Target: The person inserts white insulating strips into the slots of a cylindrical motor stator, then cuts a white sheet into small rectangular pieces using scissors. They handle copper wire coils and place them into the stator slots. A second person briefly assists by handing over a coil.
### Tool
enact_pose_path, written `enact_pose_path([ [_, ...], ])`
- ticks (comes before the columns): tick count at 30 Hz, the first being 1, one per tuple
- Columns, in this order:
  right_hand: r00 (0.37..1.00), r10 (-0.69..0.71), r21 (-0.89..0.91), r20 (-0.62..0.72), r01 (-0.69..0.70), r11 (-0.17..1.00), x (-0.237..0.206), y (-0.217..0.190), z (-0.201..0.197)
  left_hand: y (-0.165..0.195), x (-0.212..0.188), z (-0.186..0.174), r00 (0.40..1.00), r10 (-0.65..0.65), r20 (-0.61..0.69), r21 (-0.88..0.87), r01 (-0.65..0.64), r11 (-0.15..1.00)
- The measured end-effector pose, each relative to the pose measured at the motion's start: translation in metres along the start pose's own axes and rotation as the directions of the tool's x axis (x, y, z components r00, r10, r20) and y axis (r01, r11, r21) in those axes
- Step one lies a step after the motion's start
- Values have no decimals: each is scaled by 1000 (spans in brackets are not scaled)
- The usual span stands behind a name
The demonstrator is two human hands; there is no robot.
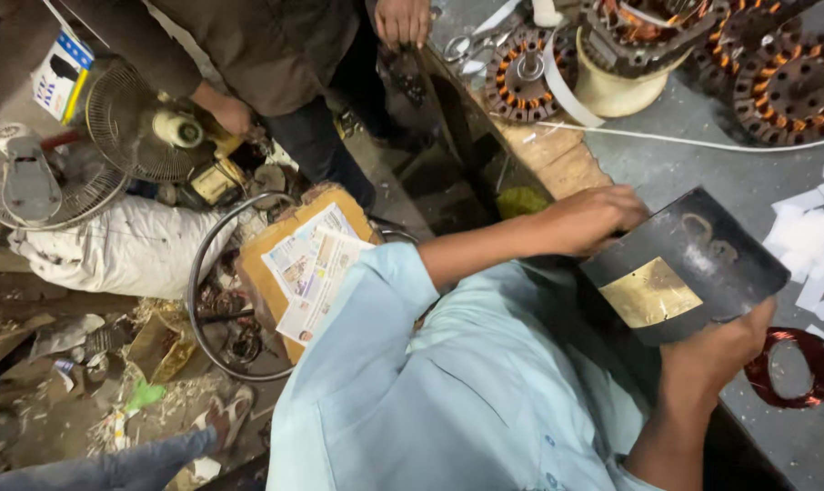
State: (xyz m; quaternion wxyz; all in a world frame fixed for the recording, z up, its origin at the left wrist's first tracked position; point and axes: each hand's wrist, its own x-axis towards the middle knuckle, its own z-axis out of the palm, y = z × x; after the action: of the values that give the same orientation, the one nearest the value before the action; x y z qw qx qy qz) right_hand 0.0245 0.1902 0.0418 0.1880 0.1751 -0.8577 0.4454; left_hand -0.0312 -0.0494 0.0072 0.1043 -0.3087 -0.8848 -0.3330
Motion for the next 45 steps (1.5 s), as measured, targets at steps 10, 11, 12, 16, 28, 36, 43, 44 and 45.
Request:
enact_pose_path([
  [10,994,-51,64,97,45,997,5,-5,-18,24,-4,-1,986,-159,-54,93,163,982],
  [11,991,-80,62,105,73,995,5,-7,-19,21,-3,1,982,-177,-61,95,182,979],
  [12,993,-47,48,106,42,998,5,-7,-21,18,-2,4,987,-151,-55,78,155,985],
  [16,995,5,-128,97,8,992,9,-10,-14,-5,3,10,993,-108,45,87,103,991],
  [28,998,-29,18,48,28,999,5,14,-9,-36,5,46,993,99,-58,-328,-113,938],
  [36,997,79,111,13,-80,991,5,15,2,-23,10,16,994,97,47,112,-101,989],
  [43,999,-17,45,28,15,999,0,46,17,-2,-3,0,992,-105,-69,198,117,973],
  [44,997,-55,-7,46,56,998,-3,50,9,2,1,9,986,-135,-101,191,152,970],
  [45,994,-94,-58,64,98,993,-4,51,1,3,4,12,984,-160,-77,188,172,967],
])
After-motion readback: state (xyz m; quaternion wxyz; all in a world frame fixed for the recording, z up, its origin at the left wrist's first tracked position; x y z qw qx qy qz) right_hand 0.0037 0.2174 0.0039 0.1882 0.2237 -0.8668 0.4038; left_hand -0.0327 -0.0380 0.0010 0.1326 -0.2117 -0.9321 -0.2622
